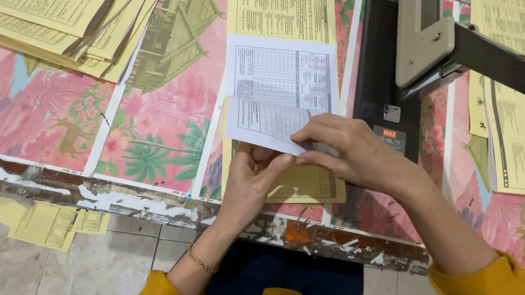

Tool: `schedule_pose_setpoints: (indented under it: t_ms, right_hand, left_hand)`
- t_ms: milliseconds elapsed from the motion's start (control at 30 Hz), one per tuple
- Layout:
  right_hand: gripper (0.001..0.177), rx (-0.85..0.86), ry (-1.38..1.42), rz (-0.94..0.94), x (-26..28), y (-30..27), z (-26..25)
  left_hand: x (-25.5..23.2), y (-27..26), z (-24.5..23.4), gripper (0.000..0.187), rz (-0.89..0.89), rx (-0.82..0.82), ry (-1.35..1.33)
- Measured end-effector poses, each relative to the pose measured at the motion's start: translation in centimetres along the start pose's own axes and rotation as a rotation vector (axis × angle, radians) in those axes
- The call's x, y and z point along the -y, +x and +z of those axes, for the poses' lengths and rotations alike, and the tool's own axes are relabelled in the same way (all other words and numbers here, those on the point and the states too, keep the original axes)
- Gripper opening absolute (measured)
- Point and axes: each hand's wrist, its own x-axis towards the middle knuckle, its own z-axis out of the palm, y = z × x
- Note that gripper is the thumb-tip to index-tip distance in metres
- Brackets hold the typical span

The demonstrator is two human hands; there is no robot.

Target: The person aligns several printed sheets of paper and uses a large desktop stapler to bind them together along the top edge.

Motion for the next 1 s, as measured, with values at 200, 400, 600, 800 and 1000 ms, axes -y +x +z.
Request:
schedule_pose_setpoints:
  t_ms: [200, 400, 600, 800, 1000]
  right_hand:
    - [0.016, 0.026, -0.011, -0.01, -0.3, 0.3, -0.2]
    - [0.014, 0.013, -0.014, 0.034, -0.8, 0.2, 0.0]
    - [0.027, 0.002, -0.129, -0.028, -1.0, 0.1, 0.3]
    - [0.016, 0.032, -0.164, -0.023, -0.5, 0.5, 0.2]
    - [0.009, -0.184, -0.689, -0.004, -4.8, 0.7, -0.1]
  left_hand:
    - [4.8, -0.1, -2.1, 0.058, -0.002, -0.001, -0.008]
    - [0.8, -0.1, -0.2, 0.051, 0.018, 0.039, 0.065]
    - [3.6, 0.3, -0.7, 0.035, 0.035, 0.02, 0.074]
    - [-4.0, -0.4, 2.4, 0.029, 0.011, -0.05, 0.035]
    - [0.1, -1.6, 2.8, 0.035, -0.175, -0.196, -0.175]
